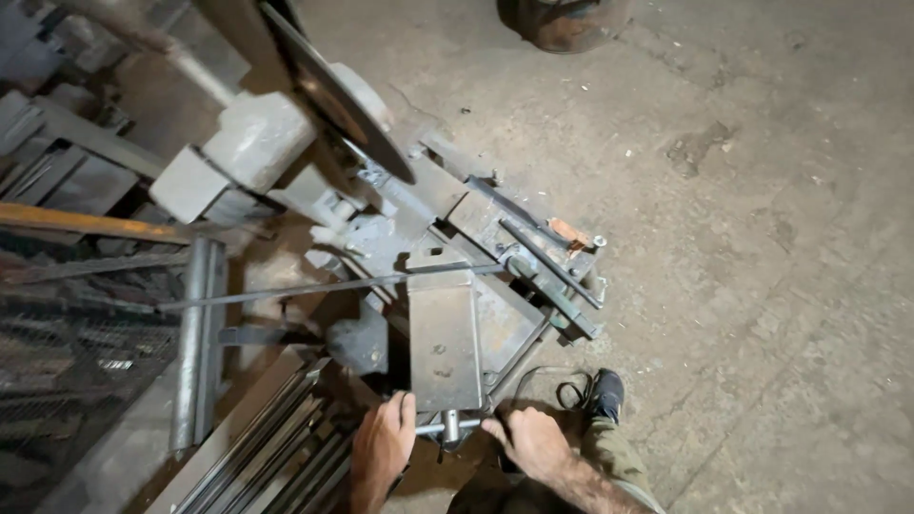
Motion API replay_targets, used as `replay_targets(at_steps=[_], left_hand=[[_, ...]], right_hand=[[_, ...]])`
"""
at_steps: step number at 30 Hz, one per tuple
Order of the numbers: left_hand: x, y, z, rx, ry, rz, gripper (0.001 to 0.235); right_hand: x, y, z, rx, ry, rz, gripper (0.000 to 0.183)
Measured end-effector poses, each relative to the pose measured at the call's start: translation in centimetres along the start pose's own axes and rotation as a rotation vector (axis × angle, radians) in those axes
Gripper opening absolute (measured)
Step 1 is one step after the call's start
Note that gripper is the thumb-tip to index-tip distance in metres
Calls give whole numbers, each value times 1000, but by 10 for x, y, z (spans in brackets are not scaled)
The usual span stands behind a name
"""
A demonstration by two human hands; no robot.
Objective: Cutting several thin metal bars using a chop saw.
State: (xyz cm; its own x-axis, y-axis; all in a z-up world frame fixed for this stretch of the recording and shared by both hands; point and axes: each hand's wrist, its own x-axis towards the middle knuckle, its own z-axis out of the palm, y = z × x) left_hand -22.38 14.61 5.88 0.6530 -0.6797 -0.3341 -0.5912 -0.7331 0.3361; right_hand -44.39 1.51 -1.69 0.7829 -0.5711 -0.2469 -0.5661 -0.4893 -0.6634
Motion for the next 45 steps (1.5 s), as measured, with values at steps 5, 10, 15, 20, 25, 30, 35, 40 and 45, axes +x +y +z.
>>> replay_targets(at_steps=[5,10,15,20,25,30,35,40,45], left_hand=[[-12,9,1,-36,1,-220,47],[-29,18,9,-163,162,-230,37],[-37,9,37,-300,389,-233,31],[-38,22,48,-447,672,-288,36],[-44,31,69,-513,745,-485,34],[-41,37,83,-581,902,-543,33],[-30,15,109,-726,979,-526,25],[-11,14,128,-871,1034,-556,27],[-6,29,131,-897,1105,-642,31]], right_hand=[[13,-36,-75,84,-224,163,42],[88,-44,-138,-227,349,-225,36],[184,-37,-177,-370,285,-409,29],[236,-13,-180,-382,-48,-462,25],[257,-3,-183,-449,-237,-469,28],[277,-1,-185,-469,-331,-448,31],[303,7,-175,-385,-434,-436,32],[301,1,-184,-368,-487,-440,30],[295,-8,-192,-398,-557,-462,31]])
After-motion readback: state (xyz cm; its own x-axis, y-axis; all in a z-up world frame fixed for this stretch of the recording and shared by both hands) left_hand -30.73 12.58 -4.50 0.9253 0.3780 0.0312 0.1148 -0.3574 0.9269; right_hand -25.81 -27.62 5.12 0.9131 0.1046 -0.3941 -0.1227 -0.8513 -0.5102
